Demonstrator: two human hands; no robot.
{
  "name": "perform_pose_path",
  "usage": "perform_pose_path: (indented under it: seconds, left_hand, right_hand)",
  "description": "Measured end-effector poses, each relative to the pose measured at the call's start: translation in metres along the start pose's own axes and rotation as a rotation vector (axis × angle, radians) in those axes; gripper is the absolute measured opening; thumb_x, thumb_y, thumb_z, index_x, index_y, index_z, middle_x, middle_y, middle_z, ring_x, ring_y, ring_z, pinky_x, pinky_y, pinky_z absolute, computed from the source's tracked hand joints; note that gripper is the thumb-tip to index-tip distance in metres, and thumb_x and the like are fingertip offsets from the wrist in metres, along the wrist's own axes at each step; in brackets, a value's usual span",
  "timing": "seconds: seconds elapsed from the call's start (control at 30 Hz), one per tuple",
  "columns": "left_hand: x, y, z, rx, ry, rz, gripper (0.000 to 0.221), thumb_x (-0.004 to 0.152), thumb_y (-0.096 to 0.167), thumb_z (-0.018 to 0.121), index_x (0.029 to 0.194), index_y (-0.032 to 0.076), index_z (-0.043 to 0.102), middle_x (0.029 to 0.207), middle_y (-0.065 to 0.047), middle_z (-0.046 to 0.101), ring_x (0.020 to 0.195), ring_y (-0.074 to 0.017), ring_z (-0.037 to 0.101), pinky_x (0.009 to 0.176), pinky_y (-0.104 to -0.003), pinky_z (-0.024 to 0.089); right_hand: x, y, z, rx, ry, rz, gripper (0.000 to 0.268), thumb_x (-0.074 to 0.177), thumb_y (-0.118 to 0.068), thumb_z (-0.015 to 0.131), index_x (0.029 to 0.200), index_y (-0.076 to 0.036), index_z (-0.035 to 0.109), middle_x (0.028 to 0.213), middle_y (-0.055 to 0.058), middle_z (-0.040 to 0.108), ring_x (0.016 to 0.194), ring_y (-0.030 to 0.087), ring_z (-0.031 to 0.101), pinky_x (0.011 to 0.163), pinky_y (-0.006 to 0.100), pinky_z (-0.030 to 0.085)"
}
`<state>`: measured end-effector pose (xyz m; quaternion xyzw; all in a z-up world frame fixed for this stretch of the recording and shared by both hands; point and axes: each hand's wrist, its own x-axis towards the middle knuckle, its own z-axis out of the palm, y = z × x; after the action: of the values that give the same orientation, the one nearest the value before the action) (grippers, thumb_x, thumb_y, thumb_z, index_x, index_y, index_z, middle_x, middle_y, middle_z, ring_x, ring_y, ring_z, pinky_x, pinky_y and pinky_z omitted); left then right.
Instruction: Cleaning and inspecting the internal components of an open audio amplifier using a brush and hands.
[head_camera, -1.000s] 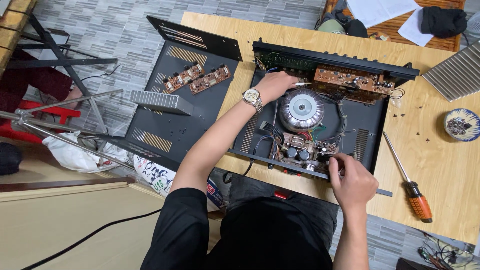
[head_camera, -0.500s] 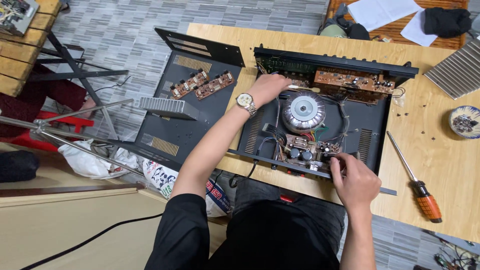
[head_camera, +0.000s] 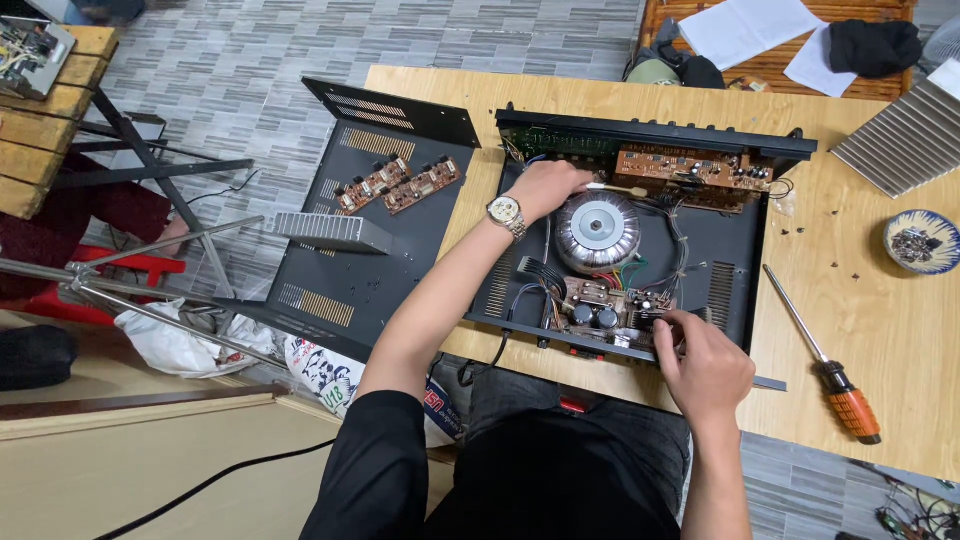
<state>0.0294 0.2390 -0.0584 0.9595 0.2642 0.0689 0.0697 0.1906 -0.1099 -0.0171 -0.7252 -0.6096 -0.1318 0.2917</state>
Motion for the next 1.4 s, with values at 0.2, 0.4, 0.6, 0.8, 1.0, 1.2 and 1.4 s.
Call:
perform_pose_path:
  seconds: [0.2,0.4,0.6,0.8,1.0,1.2,1.4]
  left_hand:
    - [-0.016,-0.028,0.026,0.175,0.094,-0.07,0.015,0.097,0.027,0.06,0.087,0.02,0.069,0.072,-0.006,0.072,0.07,-0.0313,0.075,0.062,-0.043,0.06]
    - [-0.083,0.089,-0.1,-0.121,0.125,-0.116,0.016,0.103,0.022,0.048,0.098,0.018,0.062,0.084,-0.005,0.065,0.079,-0.0326,0.074,0.063,-0.042,0.06]
    - [-0.123,0.227,-0.157,-0.653,0.257,0.126,0.017,0.105,0.005,0.045,0.113,0.003,0.06,0.098,-0.004,0.046,0.093,-0.0301,0.065,0.08,-0.033,0.058]
    - [-0.13,0.256,-0.095,-0.475,0.552,0.12,0.013,0.103,-0.002,0.053,0.114,-0.002,0.059,0.093,-0.011,0.048,0.094,-0.0319,0.06,0.087,-0.035,0.057]
    - [-0.139,0.234,-0.067,-0.57,0.489,-0.003,0.018,0.102,0.016,0.065,0.114,0.005,0.061,0.097,-0.006,0.055,0.09,-0.0244,0.065,0.077,-0.032,0.057]
    - [-0.155,0.186,-0.058,-0.307,0.423,-0.127,0.023,0.103,0.019,0.063,0.118,0.001,0.063,0.107,-0.012,0.066,0.098,-0.0256,0.063,0.085,-0.038,0.052]
    - [-0.15,0.183,-0.05,-0.183,0.471,-0.169,0.018,0.103,0.028,0.061,0.108,0.011,0.064,0.093,-0.003,0.062,0.089,-0.0223,0.063,0.073,-0.036,0.047]
  right_hand:
    - [-0.001,-0.001,0.0,-0.013,-0.014,-0.004,0.008,0.101,-0.036,0.07,0.104,-0.029,0.073,0.067,-0.006,0.064,0.07,0.017,0.069,0.067,0.029,0.054]
    - [0.006,-0.01,-0.013,0.121,-0.074,0.018,0.008,0.1,-0.028,0.072,0.104,-0.021,0.073,0.076,0.002,0.07,0.076,0.025,0.071,0.068,0.037,0.055]
    - [0.012,-0.015,-0.026,0.585,-0.219,0.137,0.016,0.104,-0.019,0.059,0.108,-0.008,0.069,0.09,0.018,0.071,0.089,0.044,0.067,0.073,0.051,0.053]
    - [0.043,-0.042,-0.049,0.776,-0.361,0.147,0.029,0.108,-0.014,0.043,0.113,0.0,0.068,0.104,0.024,0.071,0.1,0.05,0.066,0.085,0.056,0.051]
    - [0.054,0.02,-0.052,0.64,-0.498,0.225,0.03,0.11,-0.014,0.04,0.128,-0.003,0.062,0.115,0.026,0.069,0.11,0.049,0.064,0.098,0.058,0.048]
    - [0.08,0.095,-0.04,-0.052,-0.725,0.429,0.038,0.117,-0.032,0.034,0.119,0.003,0.049,0.096,0.04,0.067,0.086,0.064,0.06,0.072,0.065,0.041]
    - [0.078,0.161,0.045,-0.138,-0.637,0.2,0.036,0.118,-0.032,0.039,0.108,-0.006,0.062,0.101,0.025,0.07,0.091,0.053,0.066,0.078,0.06,0.05]
